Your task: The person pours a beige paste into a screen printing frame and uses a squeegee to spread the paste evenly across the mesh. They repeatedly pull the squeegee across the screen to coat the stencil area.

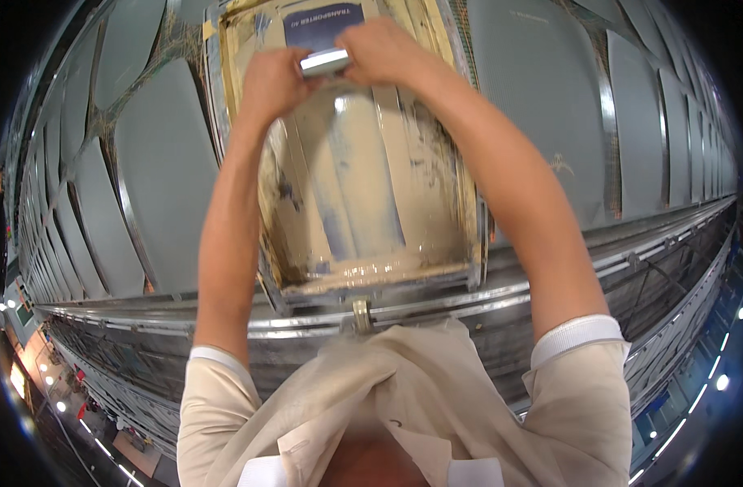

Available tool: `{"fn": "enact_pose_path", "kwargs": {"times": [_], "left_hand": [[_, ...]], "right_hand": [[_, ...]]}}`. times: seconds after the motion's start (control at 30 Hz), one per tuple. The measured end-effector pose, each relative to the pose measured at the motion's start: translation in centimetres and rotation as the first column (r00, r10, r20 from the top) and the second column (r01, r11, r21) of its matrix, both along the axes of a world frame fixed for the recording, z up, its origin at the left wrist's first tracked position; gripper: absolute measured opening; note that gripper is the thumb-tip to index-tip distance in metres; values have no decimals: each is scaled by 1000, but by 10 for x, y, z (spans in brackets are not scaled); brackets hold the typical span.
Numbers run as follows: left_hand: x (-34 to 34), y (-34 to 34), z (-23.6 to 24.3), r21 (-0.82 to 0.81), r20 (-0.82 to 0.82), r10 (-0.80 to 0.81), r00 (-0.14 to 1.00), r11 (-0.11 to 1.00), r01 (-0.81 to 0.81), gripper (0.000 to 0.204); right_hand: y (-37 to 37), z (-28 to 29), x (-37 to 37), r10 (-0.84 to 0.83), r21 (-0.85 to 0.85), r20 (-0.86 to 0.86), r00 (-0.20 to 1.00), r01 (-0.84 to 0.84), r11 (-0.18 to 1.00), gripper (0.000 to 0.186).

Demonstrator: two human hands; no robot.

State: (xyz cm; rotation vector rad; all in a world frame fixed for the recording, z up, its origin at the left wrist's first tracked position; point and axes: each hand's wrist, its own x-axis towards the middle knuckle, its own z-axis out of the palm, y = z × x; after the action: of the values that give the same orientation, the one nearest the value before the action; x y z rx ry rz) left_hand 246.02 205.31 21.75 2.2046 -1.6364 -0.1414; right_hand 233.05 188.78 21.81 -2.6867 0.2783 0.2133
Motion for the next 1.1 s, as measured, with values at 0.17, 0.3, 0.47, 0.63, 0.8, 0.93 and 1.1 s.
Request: {"fn": "enact_pose_path", "kwargs": {"times": [0.17,0.3,0.47,0.63,0.8,0.93,1.1], "left_hand": [[-146,132,8,17,-85,31,996,999,-30,28],[-209,188,20,37,-121,67,990,997,-63,30],[-175,162,19,19,-101,47,994,999,-46,24],[-40,40,15,-7,79,31,996,1000,-31,22],[80,-74,7,13,153,22,988,1000,-25,32],[127,-123,1,60,98,-12,995,998,6,37],[129,-114,-5,114,6,31,999,993,-32,37]], "right_hand": [[133,8,-151,24,63,208,978,-38,997,23],[186,15,-208,63,86,222,973,-84,993,27],[158,24,-176,48,108,133,990,-63,992,23],[36,11,-44,49,-8,334,941,-49,999,20],[-77,7,77,-31,29,173,984,26,999,23],[-130,-22,127,28,-45,235,972,-18,999,28],[-112,-4,125,-30,9,151,988,29,1000,30]]}}
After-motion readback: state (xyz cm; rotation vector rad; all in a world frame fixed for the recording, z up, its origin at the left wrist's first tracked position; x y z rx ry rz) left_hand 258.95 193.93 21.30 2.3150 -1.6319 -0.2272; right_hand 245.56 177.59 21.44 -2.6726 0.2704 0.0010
